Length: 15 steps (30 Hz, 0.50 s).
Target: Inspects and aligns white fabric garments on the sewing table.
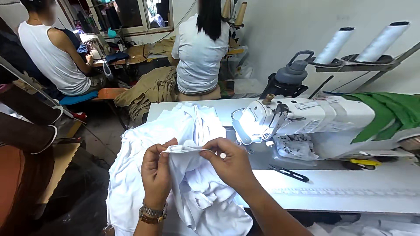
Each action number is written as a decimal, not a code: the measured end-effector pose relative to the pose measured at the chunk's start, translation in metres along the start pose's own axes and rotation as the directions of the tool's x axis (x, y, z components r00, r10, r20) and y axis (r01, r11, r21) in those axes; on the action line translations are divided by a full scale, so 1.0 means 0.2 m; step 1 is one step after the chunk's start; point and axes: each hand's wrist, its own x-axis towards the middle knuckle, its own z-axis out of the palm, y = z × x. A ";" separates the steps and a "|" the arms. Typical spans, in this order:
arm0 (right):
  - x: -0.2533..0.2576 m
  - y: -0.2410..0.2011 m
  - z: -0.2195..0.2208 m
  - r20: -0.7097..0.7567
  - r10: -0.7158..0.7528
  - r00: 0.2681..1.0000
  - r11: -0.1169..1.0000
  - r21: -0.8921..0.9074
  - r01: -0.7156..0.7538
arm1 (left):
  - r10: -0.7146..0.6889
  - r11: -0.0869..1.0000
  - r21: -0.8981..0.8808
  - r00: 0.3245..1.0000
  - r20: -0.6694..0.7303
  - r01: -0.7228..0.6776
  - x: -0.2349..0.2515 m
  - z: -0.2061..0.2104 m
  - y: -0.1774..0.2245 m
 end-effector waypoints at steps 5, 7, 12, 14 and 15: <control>0.00 0.01 0.01 0.085 0.089 0.992 0.996 -0.016 -0.088 | -0.279 0.943 -0.191 0.960 -0.006 0.273 -0.02 0.02 0.02; 0.00 0.02 0.01 0.108 0.057 0.993 0.997 -0.060 -0.051 | -0.373 0.891 -0.265 0.927 0.040 0.370 -0.03 0.01 0.02; -0.02 0.00 0.00 0.180 -0.051 0.982 0.988 -0.132 0.076 | -0.370 0.913 -0.121 0.916 0.154 0.389 -0.04 0.05 0.02; -0.02 -0.03 -0.01 0.222 -0.108 0.969 0.979 -0.146 0.143 | -0.292 0.955 0.118 0.925 0.244 0.271 -0.04 0.05 -0.02; -0.01 -0.03 -0.02 0.237 -0.141 0.961 0.969 -0.164 0.182 | -0.229 0.956 0.243 0.930 0.286 0.161 -0.03 0.05 -0.04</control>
